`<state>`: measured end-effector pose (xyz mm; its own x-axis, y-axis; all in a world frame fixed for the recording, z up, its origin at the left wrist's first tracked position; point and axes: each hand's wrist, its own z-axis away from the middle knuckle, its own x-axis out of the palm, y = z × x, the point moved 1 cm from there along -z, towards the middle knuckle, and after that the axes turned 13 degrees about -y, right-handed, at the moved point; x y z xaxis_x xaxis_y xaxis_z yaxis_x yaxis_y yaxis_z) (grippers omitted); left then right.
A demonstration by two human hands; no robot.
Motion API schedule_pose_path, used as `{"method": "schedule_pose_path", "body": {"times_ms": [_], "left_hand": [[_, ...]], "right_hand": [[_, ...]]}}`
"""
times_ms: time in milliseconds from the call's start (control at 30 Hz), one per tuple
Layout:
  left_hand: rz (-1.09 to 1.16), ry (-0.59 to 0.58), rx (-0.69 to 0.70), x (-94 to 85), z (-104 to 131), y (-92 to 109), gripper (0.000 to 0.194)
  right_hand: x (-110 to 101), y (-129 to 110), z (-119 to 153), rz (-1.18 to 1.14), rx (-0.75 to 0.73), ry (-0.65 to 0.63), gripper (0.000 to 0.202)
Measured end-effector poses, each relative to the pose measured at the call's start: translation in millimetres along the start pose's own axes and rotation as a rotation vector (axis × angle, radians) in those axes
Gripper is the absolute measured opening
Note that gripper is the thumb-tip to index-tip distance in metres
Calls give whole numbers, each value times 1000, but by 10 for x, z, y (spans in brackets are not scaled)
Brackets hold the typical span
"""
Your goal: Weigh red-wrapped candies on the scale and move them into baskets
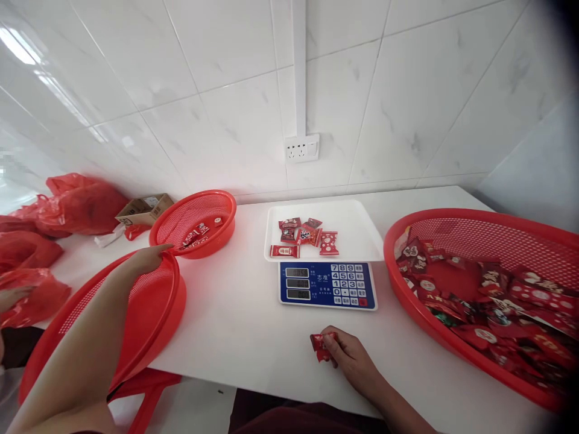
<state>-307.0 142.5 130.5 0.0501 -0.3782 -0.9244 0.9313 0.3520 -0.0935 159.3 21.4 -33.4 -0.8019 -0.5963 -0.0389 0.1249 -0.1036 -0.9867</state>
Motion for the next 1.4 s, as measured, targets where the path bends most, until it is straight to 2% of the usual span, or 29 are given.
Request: {"method": "schedule_pose_path", "body": {"times_ms": [100,233,300,367,500,600,667,833,1100,1200,1333,1400], "left_hand": [[-105,-27,22,20,-20,34,59],[-303,-26,127,18,-45,68,47],[-331,-49,187,33,-28,85,42],[-326,-53,213,74,21,130,46],[-251,-6,169,201,159,340,62],[-169,21,73,246,204,496,71],[-120,19,-1,230,188,533,74],[-73,-60,-111,130,115,440,76],[-58,-27,-187,-12,219,387,78],[-57,-19,-209,32,266,351,80],[-50,-111,-184,187,285,328,78],[-39,-122,-179,245,272,297,78]], "right_hand": [[5,-4,-6,-9,7,4,48],[5,-13,-11,-16,8,24,49],[3,-24,-11,-20,7,23,49],[1,-39,-12,-19,5,17,48],[4,-58,-20,-14,6,4,49],[9,-51,-22,-5,5,2,49],[10,-44,-20,-1,5,11,49],[3,-47,-13,-9,1,24,50],[-5,-59,-1,19,-1,3,48],[-8,-56,4,27,-11,-7,47],[-4,-63,8,62,-17,-29,45],[0,-72,12,82,-20,-36,44]]}}
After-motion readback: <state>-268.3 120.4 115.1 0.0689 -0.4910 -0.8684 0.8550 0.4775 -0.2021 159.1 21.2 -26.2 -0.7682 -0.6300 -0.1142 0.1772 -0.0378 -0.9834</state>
